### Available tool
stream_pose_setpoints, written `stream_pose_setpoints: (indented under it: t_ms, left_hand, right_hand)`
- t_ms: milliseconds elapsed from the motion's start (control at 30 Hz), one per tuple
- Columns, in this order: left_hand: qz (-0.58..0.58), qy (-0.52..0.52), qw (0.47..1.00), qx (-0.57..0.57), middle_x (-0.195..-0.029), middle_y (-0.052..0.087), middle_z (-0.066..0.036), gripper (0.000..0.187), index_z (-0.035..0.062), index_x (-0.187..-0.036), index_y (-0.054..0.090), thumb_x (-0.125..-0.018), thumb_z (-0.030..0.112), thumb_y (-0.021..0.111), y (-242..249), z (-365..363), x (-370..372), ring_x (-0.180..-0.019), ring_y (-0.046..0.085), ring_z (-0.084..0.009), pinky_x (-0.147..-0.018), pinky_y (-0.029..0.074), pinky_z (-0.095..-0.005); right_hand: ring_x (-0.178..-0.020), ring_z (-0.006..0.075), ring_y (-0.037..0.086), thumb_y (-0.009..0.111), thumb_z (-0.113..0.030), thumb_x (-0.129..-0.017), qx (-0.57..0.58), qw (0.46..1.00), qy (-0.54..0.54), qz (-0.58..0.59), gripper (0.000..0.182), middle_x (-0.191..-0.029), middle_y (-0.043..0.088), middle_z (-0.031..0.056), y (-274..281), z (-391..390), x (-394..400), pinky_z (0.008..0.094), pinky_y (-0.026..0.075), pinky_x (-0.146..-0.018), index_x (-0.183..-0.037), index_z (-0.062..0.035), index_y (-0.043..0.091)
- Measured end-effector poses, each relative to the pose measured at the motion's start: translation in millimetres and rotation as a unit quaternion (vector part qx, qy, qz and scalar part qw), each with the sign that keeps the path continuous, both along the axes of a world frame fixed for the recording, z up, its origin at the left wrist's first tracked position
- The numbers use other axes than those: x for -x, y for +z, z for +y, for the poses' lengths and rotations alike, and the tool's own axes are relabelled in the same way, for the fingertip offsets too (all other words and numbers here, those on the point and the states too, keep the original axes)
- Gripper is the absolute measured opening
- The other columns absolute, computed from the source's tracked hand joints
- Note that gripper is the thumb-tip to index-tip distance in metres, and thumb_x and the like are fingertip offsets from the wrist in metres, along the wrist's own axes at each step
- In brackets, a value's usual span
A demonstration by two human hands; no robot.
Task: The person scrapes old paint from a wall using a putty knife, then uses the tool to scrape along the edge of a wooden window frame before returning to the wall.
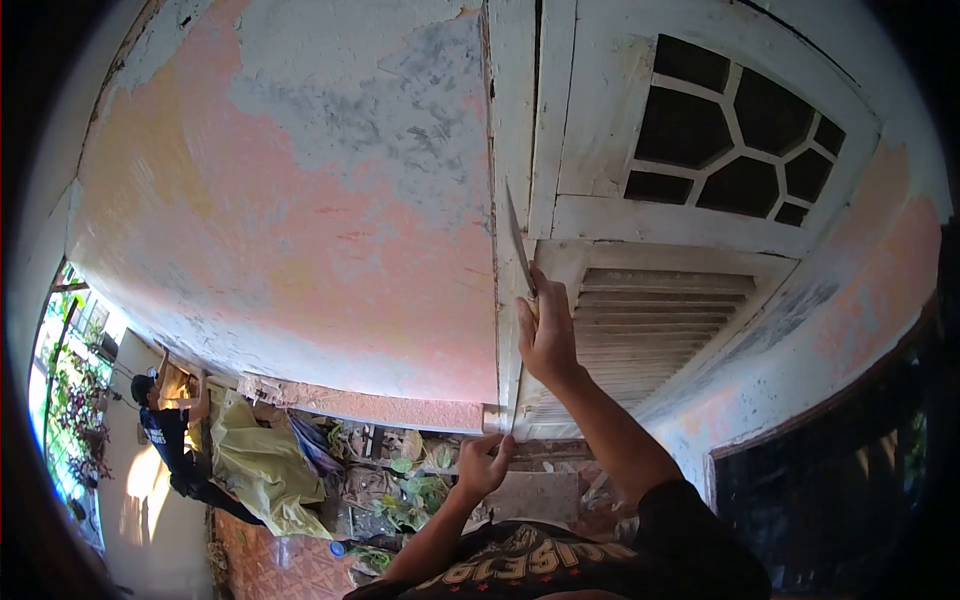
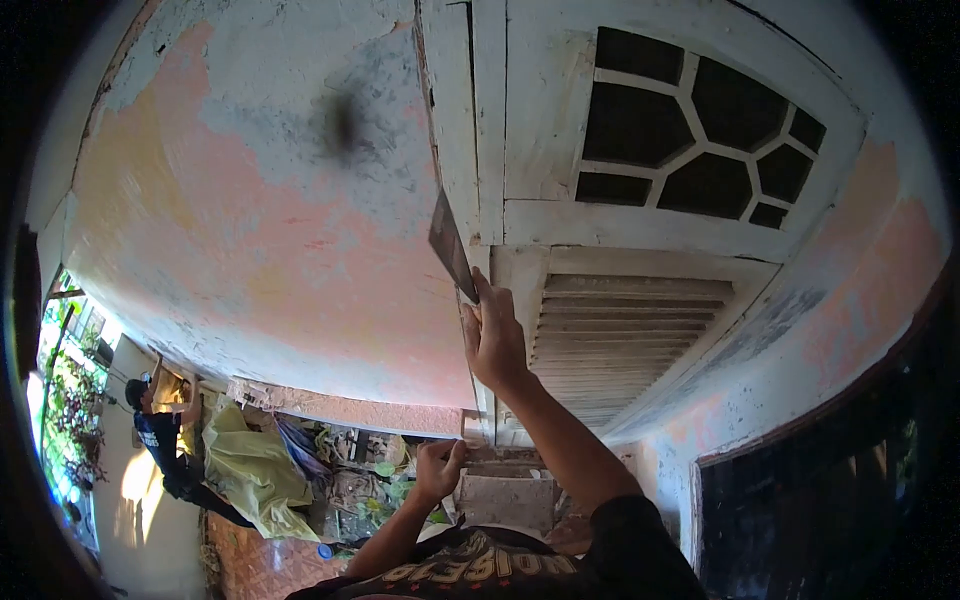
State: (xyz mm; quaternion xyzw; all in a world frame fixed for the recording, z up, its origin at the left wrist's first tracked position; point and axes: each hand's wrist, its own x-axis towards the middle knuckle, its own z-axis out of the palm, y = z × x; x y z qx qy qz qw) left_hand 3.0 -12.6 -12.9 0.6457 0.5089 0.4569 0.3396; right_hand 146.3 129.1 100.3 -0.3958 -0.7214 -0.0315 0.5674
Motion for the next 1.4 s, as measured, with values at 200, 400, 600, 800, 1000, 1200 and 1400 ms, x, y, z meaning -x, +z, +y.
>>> stream_pose_setpoints:
  t_ms: [200,400,600,800,1000,1200,1400]
  left_hand:
    - [0.04,0.005,0.999,-0.006,-0.061,0.056,-0.022,0.036,-0.0015,-0.074,0.063,-0.092,0.028,0.057,-2,0,2,-0.055,0.058,-0.0396,-0.055,0.045,-0.0406]
    - [0.021,-0.006,1.0,-0.006,-0.057,0.051,-0.02,0.035,-0.0004,-0.067,0.057,-0.092,0.024,0.055,-12,-1,6,-0.05,0.053,-0.0377,-0.051,0.042,-0.0402]
    - [0.009,-0.01,1.0,0.0,-0.056,0.05,-0.019,0.036,-0.0003,-0.067,0.057,-0.092,0.025,0.055,-6,-1,4,-0.05,0.054,-0.0375,-0.051,0.042,-0.0403]
    - [0.006,0.009,1.0,-0.026,-0.056,0.049,-0.019,0.038,-0.0005,-0.067,0.056,-0.092,0.027,0.055,-9,-2,1,-0.051,0.054,-0.0377,-0.052,0.043,-0.0407]
    - [0.02,0.027,0.999,0.006,-0.058,0.051,-0.019,0.037,-0.0003,-0.069,0.057,-0.093,0.028,0.054,-7,-4,2,-0.054,0.055,-0.0382,-0.054,0.043,-0.0405]
    - [0.013,0.028,1.0,-0.003,-0.06,0.055,-0.019,0.037,0.0007,-0.072,0.063,-0.092,0.031,0.054,-7,-3,1,-0.058,0.059,-0.0395,-0.056,0.046,-0.041]
    - [-0.003,0.029,1.0,-0.002,-0.057,0.053,-0.02,0.037,0.0005,-0.07,0.064,-0.09,0.03,0.058,-4,-2,2,-0.055,0.058,-0.039,-0.054,0.046,-0.0397]
  right_hand:
    - [-0.084,0.0292,0.056,0.051,-0.008,-0.098,0.082,0.991,0.092,0.044,0.052,-0.103,0.051,0.0191,-3,-2,0,0.0376,0.047,-0.07,-0.146,0.0018,0.031]
    - [-0.068,0.0252,0.054,0.05,-0.013,-0.1,0.132,0.978,0.119,0.109,0.046,-0.082,0.053,0.0141,-25,20,13,0.0371,0.046,-0.064,-0.142,0.0023,0.038]
    - [-0.057,0.0105,0.051,0.052,-0.017,-0.101,0.06,0.974,0.196,0.098,0.017,-0.068,0.05,0.0049,0,4,10,0.0285,0.044,-0.053,-0.1,0.0001,0.054]
    - [-0.05,0.0033,0.043,0.055,-0.022,-0.1,0.326,0.879,0.234,0.257,0.02,-0.061,0.044,-0.0039,-32,28,14,0.0214,0.036,-0.044,-0.093,-0.0036,0.055]
    - [-0.051,0.0047,0.043,0.052,-0.012,-0.097,0.299,0.821,0.381,0.303,0.027,-0.08,0.052,0.0042,-16,10,18,0.0196,0.038,-0.042,-0.119,-0.0034,0.038]
    - [-0.05,0.0062,0.047,0.05,-0.014,-0.1,0.391,0.796,0.348,0.304,0.02,-0.078,0.054,0.0038,-15,16,15,0.0208,0.038,-0.045,-0.114,0.0009,0.05]
    - [-0.068,0.0097,0.058,0.054,-0.022,-0.1,0.298,0.908,0.234,0.18,0.038,-0.084,0.063,0.0067,-32,33,9,0.0258,0.046,-0.061,-0.129,0.0031,0.053]
